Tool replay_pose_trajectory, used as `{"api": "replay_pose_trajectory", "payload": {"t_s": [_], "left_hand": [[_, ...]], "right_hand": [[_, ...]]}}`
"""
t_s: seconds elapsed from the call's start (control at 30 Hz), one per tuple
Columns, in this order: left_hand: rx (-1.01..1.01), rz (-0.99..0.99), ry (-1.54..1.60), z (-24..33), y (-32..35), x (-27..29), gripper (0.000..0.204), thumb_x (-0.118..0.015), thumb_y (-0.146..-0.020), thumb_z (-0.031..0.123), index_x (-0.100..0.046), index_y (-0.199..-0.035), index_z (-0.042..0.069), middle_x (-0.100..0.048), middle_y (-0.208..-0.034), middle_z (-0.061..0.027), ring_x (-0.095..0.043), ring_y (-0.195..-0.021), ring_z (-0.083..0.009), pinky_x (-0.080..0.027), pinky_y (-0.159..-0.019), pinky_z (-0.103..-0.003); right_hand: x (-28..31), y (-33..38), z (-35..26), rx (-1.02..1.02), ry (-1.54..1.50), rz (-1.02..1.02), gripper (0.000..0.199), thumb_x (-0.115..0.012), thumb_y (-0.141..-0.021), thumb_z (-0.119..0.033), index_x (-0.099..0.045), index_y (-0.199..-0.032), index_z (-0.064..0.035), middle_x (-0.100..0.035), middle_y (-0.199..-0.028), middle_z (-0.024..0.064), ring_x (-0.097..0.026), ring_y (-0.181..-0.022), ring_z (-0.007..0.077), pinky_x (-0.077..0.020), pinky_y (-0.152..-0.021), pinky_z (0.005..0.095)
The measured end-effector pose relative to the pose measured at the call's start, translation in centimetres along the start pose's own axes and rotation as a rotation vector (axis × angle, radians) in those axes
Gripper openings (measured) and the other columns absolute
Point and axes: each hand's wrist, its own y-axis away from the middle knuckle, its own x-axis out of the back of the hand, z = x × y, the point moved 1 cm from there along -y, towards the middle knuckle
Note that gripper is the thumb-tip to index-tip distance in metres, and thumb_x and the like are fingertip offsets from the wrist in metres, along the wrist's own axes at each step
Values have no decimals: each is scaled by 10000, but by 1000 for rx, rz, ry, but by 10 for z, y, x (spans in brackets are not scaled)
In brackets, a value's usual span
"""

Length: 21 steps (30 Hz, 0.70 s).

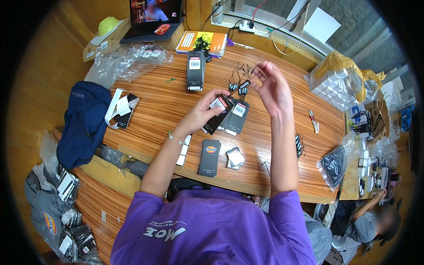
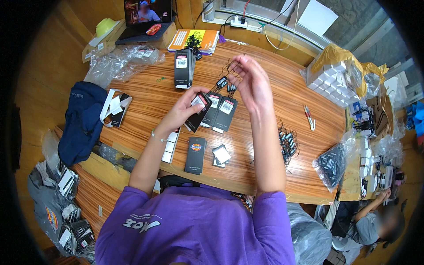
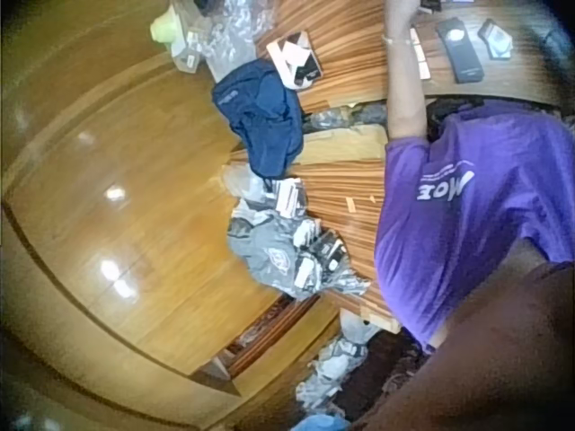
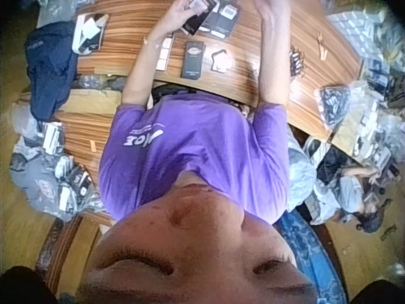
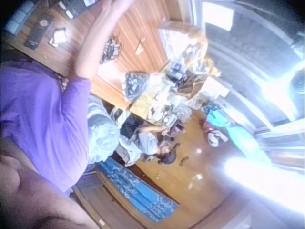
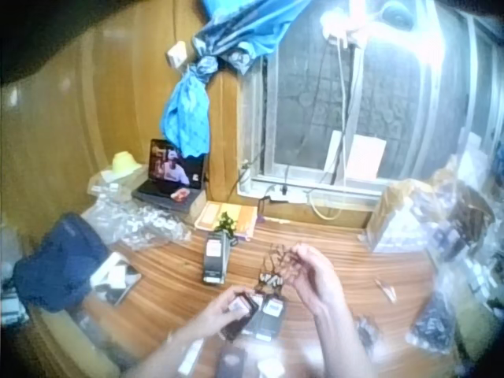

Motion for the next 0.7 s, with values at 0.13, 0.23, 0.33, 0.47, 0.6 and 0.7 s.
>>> {"api": "replay_pose_trajectory", "payload": {"t_s": [0.13, 0.23, 0.33, 0.47, 0.6, 0.7], "left_hand": [[53, 92, -102, -25, -22, 12, 392, -576, -803, -1, -445, -1170, 38, -516, -1101, -44, -485, -1028, -106, -381, -902, -241], [69, 110, -140, -49, -37, 14, 369, -611, -784, 5, -475, -1126, 29, -576, -1006, -45, -538, -935, -103, -431, -819, -228], [109, 137, -225, -64, -46, 17, 376, -654, -757, 26, -492, -1097, 20, -609, -953, -65, -568, -866, -101, -463, -725, -221], [221, 161, -377, -65, -51, 11, 367, -718, -672, 69, -560, -1001, 33, -605, -926, -109, -579, -844, -180, -450, -738, -279], [121, 220, -907, -51, -48, 4, 398, -773, -605, 198, -625, -958, 89, -547, -944, -93, -515, -960, -287, -409, -849, -371], [68, 205, -901, -55, -41, 8, 485, -781, -599, 216, -610, -1039, 106, -511, -1026, -108, -483, -1023, -295, -399, -877, -364]], "right_hand": [[11, -37, -10, 70, 95, 147, 131, -587, -836, -189, -605, -932, -101, -595, -933, -1, -504, -863, 120, -383, -753, 323], [24, -65, -10, 88, 180, 226, 136, -598, -821, -192, -629, -929, -116, -603, -904, -24, -492, -852, 105, -367, -724, 303], [37, -86, -3, 62, 283, 242, 132, -604, -810, -203, -644, -915, -136, -604, -883, -41, -470, -811, 91, -358, -701, 290], [52, -102, 6, 11, 395, 284, 112, -588, -805, -205, -660, -871, -150, -579, -818, -57, -443, -736, 77, -356, -644, 265], [73, -122, 19, -17, 489, 274, 98, -623, -770, -184, -672, -831, -125, -519, -709, -48, -424, -584, 55, -340, -532, 245], [84, -134, 41, -107, 582, 340, 82, -643, -752, -166, -670, -807, -112, -518, -691, -33, -383, -466, 58, -285, -418, 224]]}}
